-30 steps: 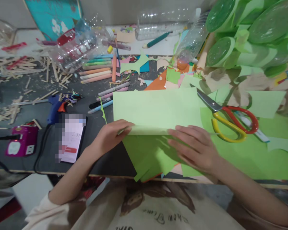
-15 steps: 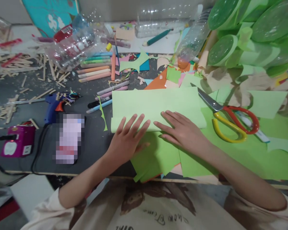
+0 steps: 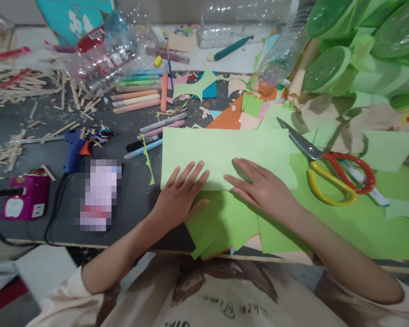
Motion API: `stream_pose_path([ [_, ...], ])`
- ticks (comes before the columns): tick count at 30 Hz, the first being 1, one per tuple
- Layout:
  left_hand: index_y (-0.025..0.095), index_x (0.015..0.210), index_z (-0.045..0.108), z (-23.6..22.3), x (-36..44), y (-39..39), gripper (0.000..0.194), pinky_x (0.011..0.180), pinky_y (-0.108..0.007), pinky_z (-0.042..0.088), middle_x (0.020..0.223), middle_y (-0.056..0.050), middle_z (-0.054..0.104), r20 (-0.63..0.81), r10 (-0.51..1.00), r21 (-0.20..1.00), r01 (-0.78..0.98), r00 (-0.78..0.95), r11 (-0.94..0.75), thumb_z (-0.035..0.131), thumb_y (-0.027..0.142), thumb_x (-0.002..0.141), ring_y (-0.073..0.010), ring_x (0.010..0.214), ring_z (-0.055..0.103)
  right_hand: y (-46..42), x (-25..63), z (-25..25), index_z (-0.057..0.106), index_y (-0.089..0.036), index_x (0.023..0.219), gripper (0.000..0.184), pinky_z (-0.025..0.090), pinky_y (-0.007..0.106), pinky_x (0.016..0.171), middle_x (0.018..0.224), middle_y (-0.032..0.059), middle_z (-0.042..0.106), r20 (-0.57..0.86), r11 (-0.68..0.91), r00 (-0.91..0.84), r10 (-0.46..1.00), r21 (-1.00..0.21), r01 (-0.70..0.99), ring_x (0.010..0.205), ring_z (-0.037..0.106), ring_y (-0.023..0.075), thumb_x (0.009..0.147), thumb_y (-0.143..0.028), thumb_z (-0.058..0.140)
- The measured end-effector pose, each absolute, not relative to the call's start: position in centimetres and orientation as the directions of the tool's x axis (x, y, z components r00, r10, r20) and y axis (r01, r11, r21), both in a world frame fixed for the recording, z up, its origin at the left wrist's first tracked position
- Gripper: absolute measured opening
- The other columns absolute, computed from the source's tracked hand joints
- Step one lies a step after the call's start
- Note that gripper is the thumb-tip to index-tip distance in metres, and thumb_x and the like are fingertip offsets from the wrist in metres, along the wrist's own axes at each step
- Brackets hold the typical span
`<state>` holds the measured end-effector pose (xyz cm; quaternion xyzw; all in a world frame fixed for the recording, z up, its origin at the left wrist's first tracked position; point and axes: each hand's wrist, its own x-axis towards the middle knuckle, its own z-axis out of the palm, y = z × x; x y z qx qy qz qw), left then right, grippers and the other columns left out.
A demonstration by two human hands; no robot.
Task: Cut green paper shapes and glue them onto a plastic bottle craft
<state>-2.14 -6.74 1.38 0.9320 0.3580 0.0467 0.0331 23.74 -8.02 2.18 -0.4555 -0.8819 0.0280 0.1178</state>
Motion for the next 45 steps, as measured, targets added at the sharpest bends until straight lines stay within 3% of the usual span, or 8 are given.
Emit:
stream_pose_path([
  [8, 0.017, 0.152, 0.032, 1.2, -1.9, -5.8, 0.061, 0.119, -0.050, 0.029, 0.158, -0.016, 0.037, 0.043, 0.688, 0.119, 0.680, 0.724, -0.723, 0.035, 0.050, 0.100, -0.0324, 0.147, 0.034, -7.1, 24.2, 2.1, 0.070, -0.022, 0.119, 0.030, 0.054, 0.049, 0.099, 0.130, 0.0174, 0.066, 0.172, 0.591, -0.569, 0.804, -0.131, 0.796, 0.119, 0.064, 0.0295, 0.098, -0.027, 0.050],
  [15, 0.016, 0.150, 0.035, 1.3, -1.7, -5.0, 0.058, 0.116, -0.052, 0.033, 0.158, -0.018, 0.035, 0.023, 0.692, 0.154, 0.681, 0.721, -0.716, 0.034, 0.047, 0.101, -0.0354, 0.146, 0.036, -6.6, 24.2, 2.1, 0.072, -0.020, 0.117, 0.031, 0.057, 0.046, 0.091, 0.126, 0.0190, 0.067, 0.227, 0.594, -0.560, 0.797, -0.122, 0.795, 0.110, 0.068, 0.0284, 0.099, -0.028, 0.047],
  [22, 0.010, 0.155, 0.022, 0.9, -1.7, -5.0, 0.058, 0.119, -0.048, 0.029, 0.156, -0.018, 0.040, 0.033, 0.706, 0.184, 0.690, 0.708, -0.700, 0.034, 0.031, 0.102, -0.0299, 0.147, 0.034, -6.7, 24.2, 1.7, 0.071, -0.022, 0.118, 0.029, 0.056, 0.045, 0.094, 0.128, 0.0162, 0.067, 0.212, 0.564, -0.532, 0.819, -0.137, 0.814, 0.111, 0.067, 0.0275, 0.098, -0.026, 0.050],
  [45, 0.011, 0.148, 0.037, 1.2, -1.3, -4.5, 0.051, 0.118, -0.045, 0.033, 0.155, -0.017, 0.042, 0.029, 0.734, 0.184, 0.718, 0.678, -0.671, 0.034, 0.033, 0.102, -0.0292, 0.145, 0.039, -6.4, 24.4, 1.5, 0.072, -0.021, 0.116, 0.031, 0.055, 0.040, 0.089, 0.124, 0.0160, 0.069, 0.250, 0.579, -0.541, 0.803, -0.110, 0.808, 0.103, 0.066, 0.0258, 0.099, -0.028, 0.047],
])
